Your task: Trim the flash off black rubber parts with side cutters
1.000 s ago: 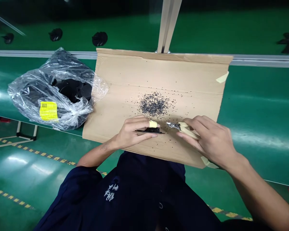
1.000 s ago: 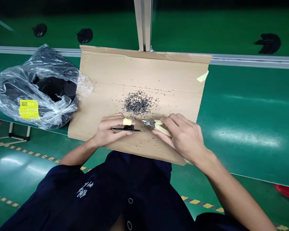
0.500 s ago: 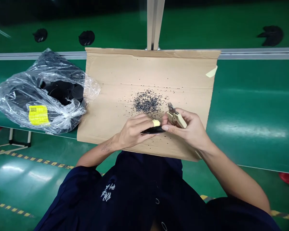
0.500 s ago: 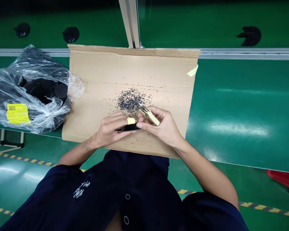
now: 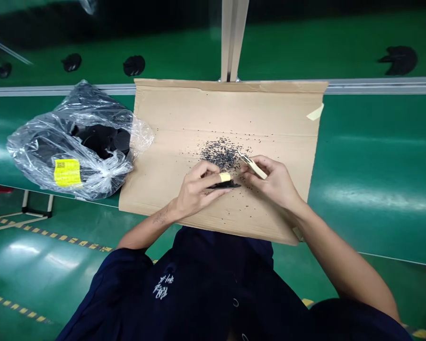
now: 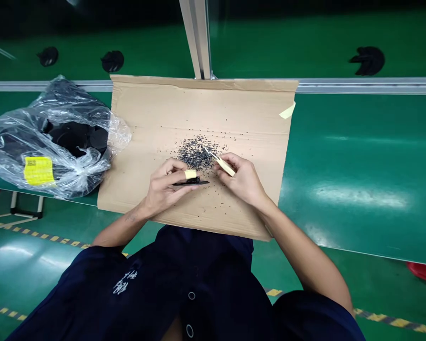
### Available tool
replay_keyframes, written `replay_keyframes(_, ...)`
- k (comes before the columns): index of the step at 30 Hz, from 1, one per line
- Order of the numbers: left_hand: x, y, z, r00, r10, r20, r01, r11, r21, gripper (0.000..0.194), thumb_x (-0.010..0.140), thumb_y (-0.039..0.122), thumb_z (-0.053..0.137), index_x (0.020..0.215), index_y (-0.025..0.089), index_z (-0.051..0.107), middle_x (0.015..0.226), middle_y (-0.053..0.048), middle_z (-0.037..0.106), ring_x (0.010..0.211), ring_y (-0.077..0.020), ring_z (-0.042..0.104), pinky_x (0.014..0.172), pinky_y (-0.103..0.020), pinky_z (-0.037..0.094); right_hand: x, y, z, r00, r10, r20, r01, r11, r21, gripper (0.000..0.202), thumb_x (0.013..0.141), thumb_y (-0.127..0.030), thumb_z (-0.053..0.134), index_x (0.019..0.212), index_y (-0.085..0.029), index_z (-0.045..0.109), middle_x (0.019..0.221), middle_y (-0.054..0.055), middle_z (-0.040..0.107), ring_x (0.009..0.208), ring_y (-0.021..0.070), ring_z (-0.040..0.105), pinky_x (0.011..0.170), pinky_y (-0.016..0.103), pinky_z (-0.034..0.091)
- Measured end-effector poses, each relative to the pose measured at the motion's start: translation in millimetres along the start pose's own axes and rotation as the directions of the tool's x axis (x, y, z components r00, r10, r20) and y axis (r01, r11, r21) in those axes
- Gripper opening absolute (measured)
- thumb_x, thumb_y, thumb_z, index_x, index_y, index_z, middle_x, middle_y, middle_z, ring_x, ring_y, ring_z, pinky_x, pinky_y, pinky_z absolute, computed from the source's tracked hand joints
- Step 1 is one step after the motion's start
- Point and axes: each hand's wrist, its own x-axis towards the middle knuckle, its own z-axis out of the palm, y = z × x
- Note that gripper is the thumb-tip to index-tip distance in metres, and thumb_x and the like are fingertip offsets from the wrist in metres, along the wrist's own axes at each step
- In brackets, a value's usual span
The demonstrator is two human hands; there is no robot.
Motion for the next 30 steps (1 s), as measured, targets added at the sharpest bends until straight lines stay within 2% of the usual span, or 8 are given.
replay_keyframes(5, -7.3, -6.5, -3.8, 0.954, -0.277, -0.116, 0.249, 0.946, -0.207, 0.025, 0.086, 0.038, 0.081, 0.098, 0.018, 0.071, 0.092, -0.002, 0.069, 0.086, -0.0129, 0.066, 0.075, -0.024, 0.054, -5.0, -2.7, -1.2, 0.996, -0.014, 0.086, 0.012, 1.0, 0.024, 0.034, 0.08, -0.035, 0.076, 0.107, -0.018, 0.066, 0.09, 0.004, 0.07, 0.072, 0.0151, 0.061, 0.064, 0.029, 0.05)
replay_keyframes(8, -8.1, -5.6, 2.4, 0.935, -0.337, -0.107, 0.283, 0.895, -0.345, 0.028, 0.087, 0.039, 0.08, 0.095, 0.018, 0.064, 0.089, 0.0, 0.068, 0.082, -0.0106, 0.068, 0.074, -0.02, 0.054, -12.3, -15.2, 5.4, 0.992, -0.11, 0.065, 0.11, 0.994, 0.011, 0.035, 0.084, -0.041, 0.077, 0.109, -0.019, 0.066, 0.095, 0.005, 0.071, 0.078, 0.0171, 0.065, 0.07, 0.031, 0.054)
replay_keyframes(11, -5.6, -3.9, 6.3, 0.964, -0.264, -0.02, 0.248, 0.925, -0.288, 0.024, 0.089, 0.035, 0.078, 0.1, 0.017, 0.065, 0.09, -0.002, 0.069, 0.083, -0.0117, 0.069, 0.076, -0.022, 0.056, -19.5, -29.4, 10.0, 0.954, -0.297, 0.033, 0.297, 0.933, -0.203, 0.016, 0.094, -0.028, 0.066, 0.107, -0.019, 0.067, 0.096, 0.007, 0.073, 0.084, 0.0183, 0.067, 0.075, 0.032, 0.055)
replay_keyframes(14, -3.3, -4.4, 3.5, 0.995, -0.075, 0.063, 0.084, 0.984, -0.159, 0.019, 0.093, 0.023, 0.071, 0.112, 0.017, 0.07, 0.1, -0.007, 0.072, 0.092, -0.015, 0.07, 0.081, -0.026, 0.058, -26.7, -44.3, 5.6, 0.866, -0.472, 0.163, 0.499, 0.803, -0.325, 0.016, 0.095, -0.02, 0.062, 0.11, -0.019, 0.067, 0.097, 0.009, 0.074, 0.084, 0.0194, 0.068, 0.074, 0.034, 0.056)
replay_keyframes(17, -4.0, -6.5, -0.7, 0.992, 0.045, 0.115, -0.028, 0.99, -0.141, 0.023, 0.097, 0.015, 0.062, 0.118, 0.017, 0.07, 0.111, -0.012, 0.074, 0.1, -0.0173, 0.071, 0.085, -0.03, 0.06, -31.8, -54.7, -7.2, 0.849, -0.459, 0.261, 0.52, 0.813, -0.261, 0.018, 0.097, -0.021, 0.06, 0.114, -0.021, 0.065, 0.101, 0.009, 0.074, 0.09, 0.0199, 0.071, 0.076, 0.033, 0.057)
replay_keyframes(20, -6.9, -7.0, -2.9, 0.991, 0.022, 0.132, -0.002, 0.989, -0.148, 0.024, 0.096, 0.014, 0.062, 0.12, 0.015, 0.07, 0.11, -0.013, 0.077, 0.102, -0.0186, 0.074, 0.09, -0.032, 0.062, -33.1, -53.0, -22.0, 0.883, -0.403, 0.241, 0.467, 0.806, -0.365, 0.018, 0.098, -0.022, 0.058, 0.115, -0.023, 0.063, 0.099, 0.007, 0.073, 0.084, 0.0196, 0.069, 0.072, 0.032, 0.055)
replay_keyframes(26, -9.0, -0.1, -3.4, 0.995, -0.058, 0.082, 0.076, 0.969, -0.235, 0.025, 0.092, 0.023, 0.074, 0.117, 0.017, 0.075, 0.103, -0.01, 0.081, 0.093, -0.0166, 0.078, 0.085, -0.027, 0.065, -31.4, -30.7, -28.6, 0.842, -0.431, 0.325, 0.512, 0.449, -0.732, 0.019, 0.1, -0.026, 0.053, 0.111, -0.016, 0.064, 0.095, 0.012, 0.071, 0.081, 0.0236, 0.063, 0.069, 0.035, 0.049)
replay_keyframes(30, -8.3, 3.8, -2.2, 0.996, -0.085, 0.042, 0.093, 0.958, -0.27, 0.026, 0.09, 0.025, 0.077, 0.115, 0.018, 0.077, 0.101, -0.008, 0.082, 0.09, -0.0164, 0.079, 0.083, -0.027, 0.066, -32.1, -26.9, -24.2, 0.834, -0.444, 0.329, 0.512, 0.397, -0.762, 0.021, 0.1, -0.025, 0.052, 0.114, -0.016, 0.064, 0.095, 0.012, 0.071, 0.079, 0.0224, 0.062, 0.067, 0.035, 0.048)
